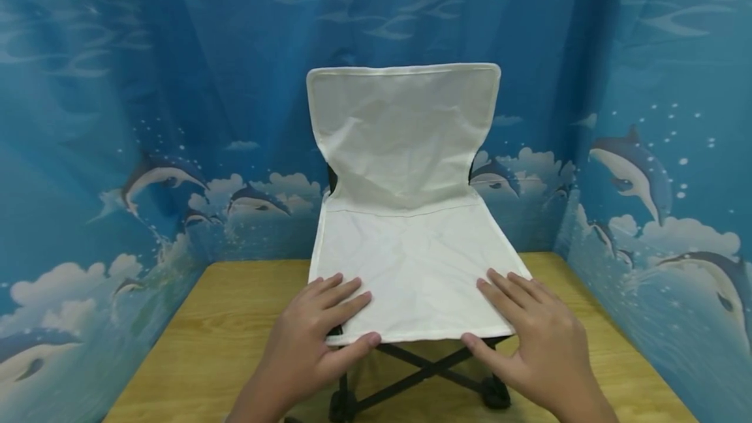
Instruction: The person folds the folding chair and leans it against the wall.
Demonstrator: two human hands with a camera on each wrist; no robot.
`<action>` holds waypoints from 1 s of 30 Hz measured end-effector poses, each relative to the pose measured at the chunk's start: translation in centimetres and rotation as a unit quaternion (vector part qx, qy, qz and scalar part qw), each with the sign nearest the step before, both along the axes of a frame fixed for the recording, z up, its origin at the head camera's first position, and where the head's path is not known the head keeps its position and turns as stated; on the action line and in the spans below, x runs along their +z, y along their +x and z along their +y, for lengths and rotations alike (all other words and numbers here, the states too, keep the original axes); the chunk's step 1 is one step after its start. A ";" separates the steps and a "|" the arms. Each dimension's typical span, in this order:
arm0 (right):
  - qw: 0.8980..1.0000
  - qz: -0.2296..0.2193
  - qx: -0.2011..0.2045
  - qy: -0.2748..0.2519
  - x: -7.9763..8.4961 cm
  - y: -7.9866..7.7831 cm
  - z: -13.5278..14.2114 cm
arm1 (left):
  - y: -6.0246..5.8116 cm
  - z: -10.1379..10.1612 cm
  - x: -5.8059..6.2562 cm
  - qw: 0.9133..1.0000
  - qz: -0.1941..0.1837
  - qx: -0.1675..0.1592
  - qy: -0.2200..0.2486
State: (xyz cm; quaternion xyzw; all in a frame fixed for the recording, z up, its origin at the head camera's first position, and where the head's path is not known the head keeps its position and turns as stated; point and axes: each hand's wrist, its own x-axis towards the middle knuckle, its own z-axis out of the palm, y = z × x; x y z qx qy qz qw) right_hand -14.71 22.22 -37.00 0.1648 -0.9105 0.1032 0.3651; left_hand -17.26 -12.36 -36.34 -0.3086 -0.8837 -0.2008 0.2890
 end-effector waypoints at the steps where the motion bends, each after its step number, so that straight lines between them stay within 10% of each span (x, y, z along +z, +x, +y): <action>1: 1.000 0.002 0.001 0.000 0.0 0.0 -0.1 | 0.0 -0.1 0.0 1.000 0.000 0.000 0.001; 30: 1.000 0.002 -0.004 0.019 -0.1 0.0 -2.3 | 0.1 -2.3 -0.1 1.000 -0.015 0.022 0.002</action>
